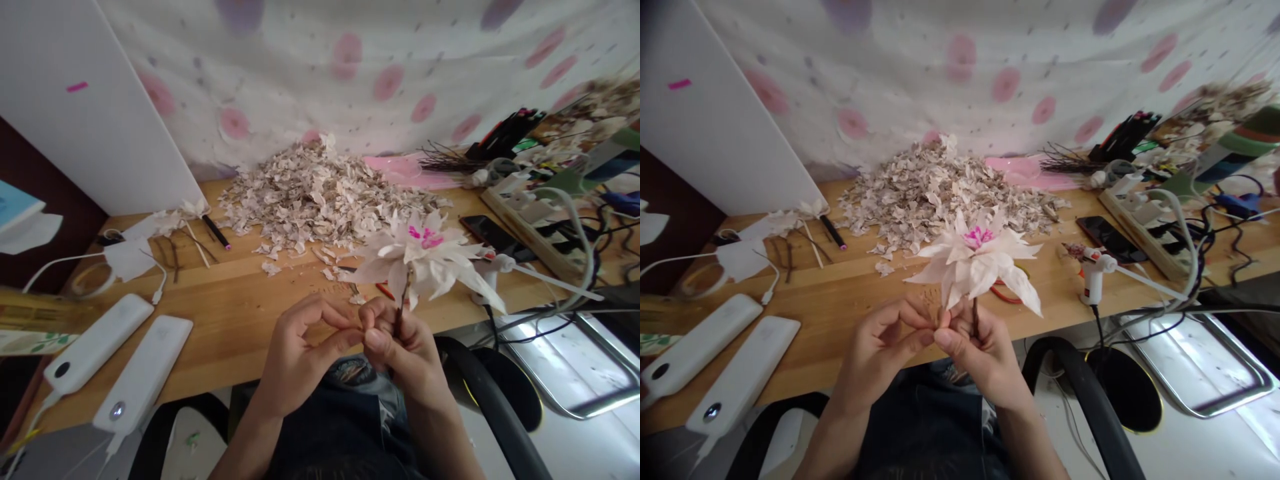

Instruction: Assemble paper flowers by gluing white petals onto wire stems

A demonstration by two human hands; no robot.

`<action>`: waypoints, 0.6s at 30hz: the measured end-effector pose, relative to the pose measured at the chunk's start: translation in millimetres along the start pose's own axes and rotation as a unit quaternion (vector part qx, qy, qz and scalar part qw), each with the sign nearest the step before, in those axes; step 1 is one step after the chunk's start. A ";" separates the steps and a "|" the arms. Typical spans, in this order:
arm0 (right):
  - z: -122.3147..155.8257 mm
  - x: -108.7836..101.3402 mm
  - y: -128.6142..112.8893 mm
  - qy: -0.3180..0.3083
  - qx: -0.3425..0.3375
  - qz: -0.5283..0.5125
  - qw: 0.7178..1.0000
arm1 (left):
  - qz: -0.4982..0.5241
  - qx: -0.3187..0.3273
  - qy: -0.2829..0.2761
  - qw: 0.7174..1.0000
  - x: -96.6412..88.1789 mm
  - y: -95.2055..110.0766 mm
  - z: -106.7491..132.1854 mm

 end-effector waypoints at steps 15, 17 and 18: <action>-17.3 13.4 13.5 0.057 0.053 -0.136 0.988 | 0.125 0.047 0.114 0.984 -7.3 -18.2 -5.4; -17.9 12.3 16.6 0.057 0.065 -0.134 0.987 | 0.090 0.099 0.100 0.986 -7.7 -11.4 -7.0; -18.0 11.9 17.8 0.059 0.068 -0.131 0.987 | 0.067 0.118 0.097 0.986 -7.8 -8.3 -7.5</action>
Point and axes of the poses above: each hand's wrist, its own z-axis away from the middle knuckle, its own x-axis out of the palm, y = z × x, the point moved 5 cm from there along -z, towards the middle knuckle, and after that the axes turned 1 degree about z, right-handed, at the moved point
